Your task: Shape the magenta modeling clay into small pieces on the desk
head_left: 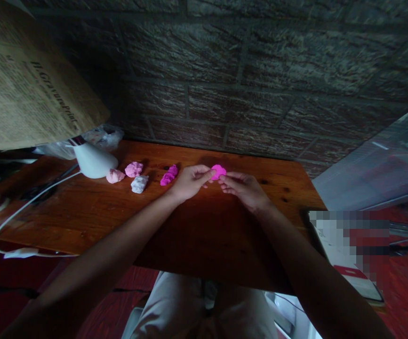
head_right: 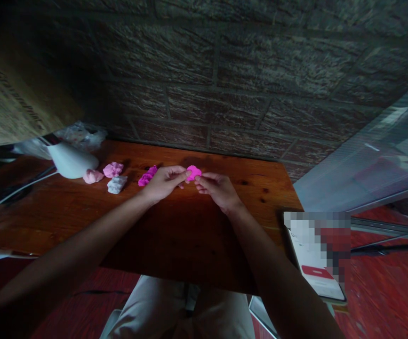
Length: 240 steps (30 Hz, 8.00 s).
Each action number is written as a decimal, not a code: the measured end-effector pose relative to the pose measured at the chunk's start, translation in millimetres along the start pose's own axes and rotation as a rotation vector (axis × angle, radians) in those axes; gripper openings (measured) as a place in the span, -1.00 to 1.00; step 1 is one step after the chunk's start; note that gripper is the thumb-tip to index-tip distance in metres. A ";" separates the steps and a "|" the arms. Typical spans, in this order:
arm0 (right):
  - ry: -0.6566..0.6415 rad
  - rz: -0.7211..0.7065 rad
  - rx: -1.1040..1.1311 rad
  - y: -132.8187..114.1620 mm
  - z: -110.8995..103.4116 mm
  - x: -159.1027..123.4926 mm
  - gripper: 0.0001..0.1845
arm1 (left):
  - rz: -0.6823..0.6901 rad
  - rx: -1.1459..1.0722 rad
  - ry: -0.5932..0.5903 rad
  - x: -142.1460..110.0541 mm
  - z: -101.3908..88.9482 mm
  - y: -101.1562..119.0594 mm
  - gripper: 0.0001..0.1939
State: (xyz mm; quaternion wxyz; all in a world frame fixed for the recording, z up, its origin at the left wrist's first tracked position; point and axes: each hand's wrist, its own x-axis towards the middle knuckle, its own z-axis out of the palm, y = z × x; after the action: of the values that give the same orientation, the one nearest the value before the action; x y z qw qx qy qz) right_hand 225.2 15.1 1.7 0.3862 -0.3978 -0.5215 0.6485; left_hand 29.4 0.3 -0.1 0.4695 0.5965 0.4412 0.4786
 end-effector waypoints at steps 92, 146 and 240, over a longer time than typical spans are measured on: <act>0.074 -0.353 -0.145 -1.4 11.2 -5.0 -0.76 | 0.075 -0.096 0.015 -2.4 -1.2 4.7 -0.62; 0.009 -0.291 -0.315 -5.3 1.2 -1.7 -0.47 | 0.027 -0.029 -0.133 -3.2 -0.4 1.3 -0.60; -0.018 -0.275 -0.230 -0.5 6.5 -1.2 -0.55 | -0.110 -0.147 -0.149 -5.0 3.6 -3.6 -0.62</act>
State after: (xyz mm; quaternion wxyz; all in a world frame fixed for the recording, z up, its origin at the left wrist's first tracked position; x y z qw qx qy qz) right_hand 219.8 11.7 3.2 0.4184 -0.3584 -0.6454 0.5292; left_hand 31.9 -4.4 -4.9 0.5691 0.5692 0.4008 0.4376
